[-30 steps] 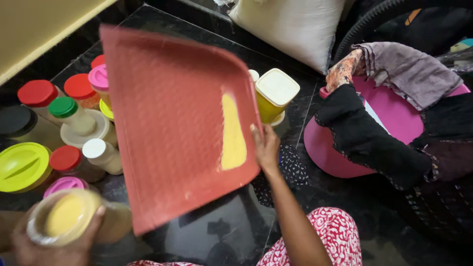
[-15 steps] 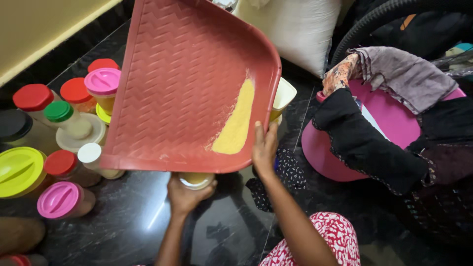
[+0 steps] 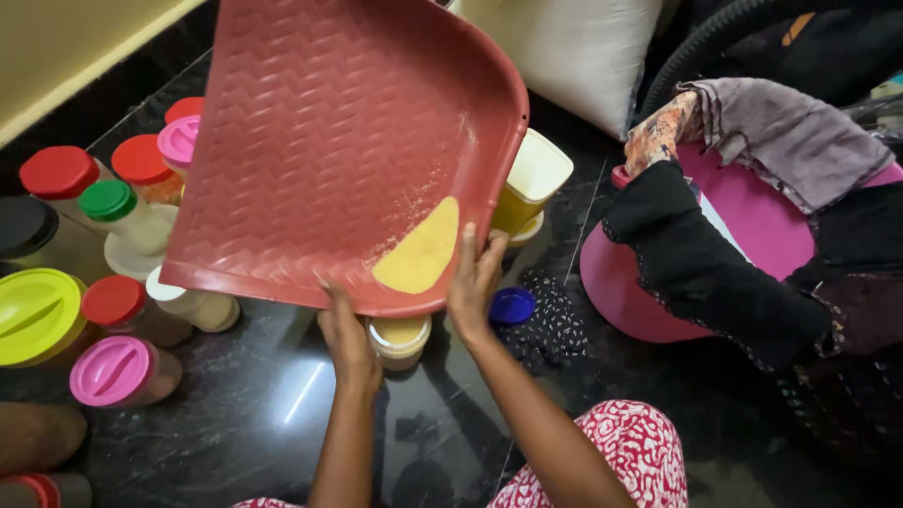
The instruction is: The person scoops yellow powder from a red tray into a plastic jar, then wipes the tray and jar with a cloth. The person secures the lid on the jar and places it among other containers on the floor.
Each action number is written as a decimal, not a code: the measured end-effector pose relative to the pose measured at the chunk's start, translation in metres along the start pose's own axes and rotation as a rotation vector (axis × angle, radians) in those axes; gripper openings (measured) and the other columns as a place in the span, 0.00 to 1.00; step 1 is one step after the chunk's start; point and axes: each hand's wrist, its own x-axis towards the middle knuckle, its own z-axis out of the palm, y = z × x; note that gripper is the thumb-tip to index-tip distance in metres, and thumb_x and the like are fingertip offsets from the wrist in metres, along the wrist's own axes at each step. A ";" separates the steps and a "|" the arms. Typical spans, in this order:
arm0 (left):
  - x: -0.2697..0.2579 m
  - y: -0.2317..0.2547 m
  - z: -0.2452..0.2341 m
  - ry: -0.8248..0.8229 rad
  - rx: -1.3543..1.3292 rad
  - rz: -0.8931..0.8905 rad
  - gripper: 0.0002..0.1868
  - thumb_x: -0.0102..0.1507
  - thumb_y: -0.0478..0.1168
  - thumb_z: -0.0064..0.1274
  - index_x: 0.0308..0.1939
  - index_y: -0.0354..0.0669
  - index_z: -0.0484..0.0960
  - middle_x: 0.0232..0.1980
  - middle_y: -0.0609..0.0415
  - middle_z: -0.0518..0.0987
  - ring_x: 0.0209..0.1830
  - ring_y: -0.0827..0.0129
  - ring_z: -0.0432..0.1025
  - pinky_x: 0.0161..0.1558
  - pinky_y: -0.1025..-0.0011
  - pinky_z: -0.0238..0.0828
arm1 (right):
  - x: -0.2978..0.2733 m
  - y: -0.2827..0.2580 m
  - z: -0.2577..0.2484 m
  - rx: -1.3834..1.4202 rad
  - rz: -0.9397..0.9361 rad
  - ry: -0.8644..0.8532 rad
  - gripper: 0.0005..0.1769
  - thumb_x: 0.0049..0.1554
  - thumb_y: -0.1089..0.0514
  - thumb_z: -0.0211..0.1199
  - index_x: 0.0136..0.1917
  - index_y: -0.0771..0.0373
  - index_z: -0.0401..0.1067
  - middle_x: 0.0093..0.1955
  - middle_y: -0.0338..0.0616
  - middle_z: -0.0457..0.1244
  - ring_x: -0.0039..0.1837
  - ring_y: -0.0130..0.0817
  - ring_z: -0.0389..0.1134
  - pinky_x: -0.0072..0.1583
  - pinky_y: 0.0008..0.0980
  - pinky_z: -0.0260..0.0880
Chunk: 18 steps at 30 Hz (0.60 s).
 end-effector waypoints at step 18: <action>0.045 -0.018 0.008 0.330 -0.274 0.155 0.37 0.70 0.55 0.46 0.77 0.40 0.55 0.78 0.55 0.58 0.76 0.68 0.57 0.75 0.62 0.53 | 0.002 -0.012 0.026 0.444 0.459 -0.038 0.31 0.61 0.31 0.49 0.68 0.53 0.60 0.67 0.31 0.59 0.66 0.24 0.61 0.66 0.30 0.62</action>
